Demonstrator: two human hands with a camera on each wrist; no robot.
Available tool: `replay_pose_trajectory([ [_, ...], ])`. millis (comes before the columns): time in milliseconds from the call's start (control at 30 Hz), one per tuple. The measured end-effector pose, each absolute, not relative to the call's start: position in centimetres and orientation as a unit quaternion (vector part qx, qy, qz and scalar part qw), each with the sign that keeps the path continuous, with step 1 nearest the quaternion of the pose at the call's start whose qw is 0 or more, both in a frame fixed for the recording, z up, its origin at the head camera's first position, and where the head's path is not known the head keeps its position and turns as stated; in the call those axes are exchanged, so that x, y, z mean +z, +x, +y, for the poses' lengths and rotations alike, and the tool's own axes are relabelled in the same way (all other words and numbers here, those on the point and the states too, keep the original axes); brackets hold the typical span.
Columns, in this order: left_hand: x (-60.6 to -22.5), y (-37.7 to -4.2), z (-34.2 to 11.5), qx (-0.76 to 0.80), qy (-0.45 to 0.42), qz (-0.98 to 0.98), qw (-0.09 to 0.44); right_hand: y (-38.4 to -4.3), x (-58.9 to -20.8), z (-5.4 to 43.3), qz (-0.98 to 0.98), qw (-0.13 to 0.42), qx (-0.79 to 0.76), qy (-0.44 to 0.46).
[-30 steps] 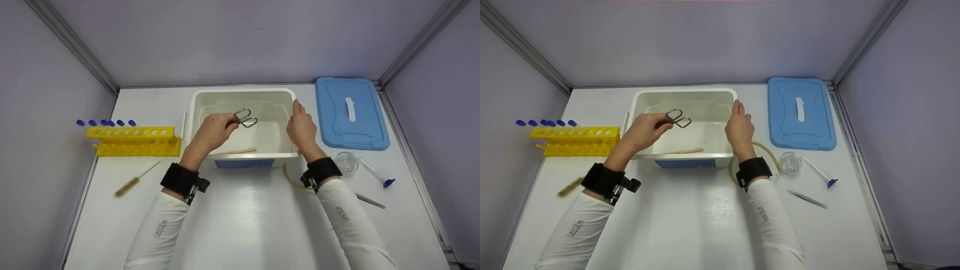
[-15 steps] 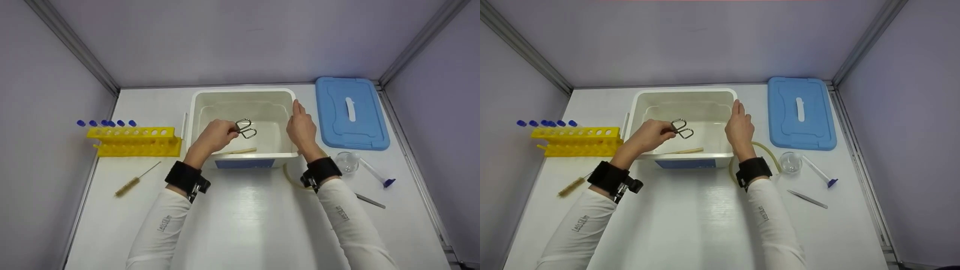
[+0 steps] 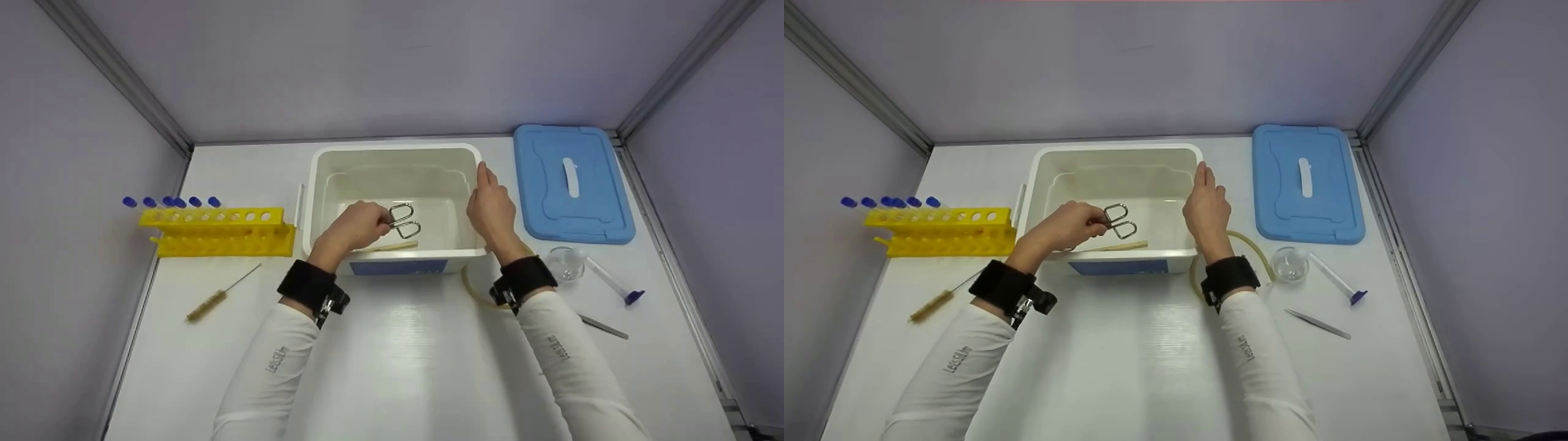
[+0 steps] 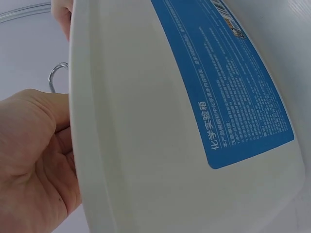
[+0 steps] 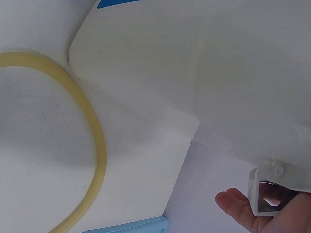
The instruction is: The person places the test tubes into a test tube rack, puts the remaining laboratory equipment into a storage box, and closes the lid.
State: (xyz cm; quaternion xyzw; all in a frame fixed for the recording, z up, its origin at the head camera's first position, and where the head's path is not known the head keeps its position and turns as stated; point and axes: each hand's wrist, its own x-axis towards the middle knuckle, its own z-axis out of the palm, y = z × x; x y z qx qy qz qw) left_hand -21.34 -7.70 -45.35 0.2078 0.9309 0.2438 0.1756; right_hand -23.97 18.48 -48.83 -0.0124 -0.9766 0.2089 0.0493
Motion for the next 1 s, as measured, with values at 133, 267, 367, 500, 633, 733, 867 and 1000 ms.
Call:
replay_pose_trajectory([
  [133,-45.6,-21.3,-7.4,0.236,0.213,0.931,0.179,-24.0,-48.9,18.5,-0.976,0.050,0.211,-0.014],
  [267,-45.9,-21.3,-7.3,0.238,0.209,0.931,0.183,-23.9,-48.7,18.5,-0.976,0.049,0.212,-0.013],
  [367,-46.2,-21.2,-7.4,0.236,0.207,0.929,0.194,-24.0,-48.7,18.5,-0.976,0.047,0.213,-0.012],
  [500,-46.3,-21.0,-7.3,0.231,0.204,0.927,0.214,-24.0,-48.8,18.6,-0.975,0.051,0.214,-0.013],
  [633,-46.5,-20.9,-7.3,0.217,0.195,0.928,0.233,-24.0,-49.0,18.6,-0.976,0.053,0.213,-0.011],
  [733,-46.5,-20.8,-7.4,0.215,0.182,0.930,0.237,-24.0,-49.0,18.6,-0.976,0.056,0.211,-0.009],
  [867,-46.4,-20.8,-7.6,0.228,0.171,0.932,0.224,-24.0,-49.0,18.7,-0.977,0.058,0.204,-0.006],
  [1000,-46.3,-20.7,-7.8,0.245,0.170,0.933,0.203,-24.1,-48.9,18.6,-0.978,0.056,0.202,-0.008],
])
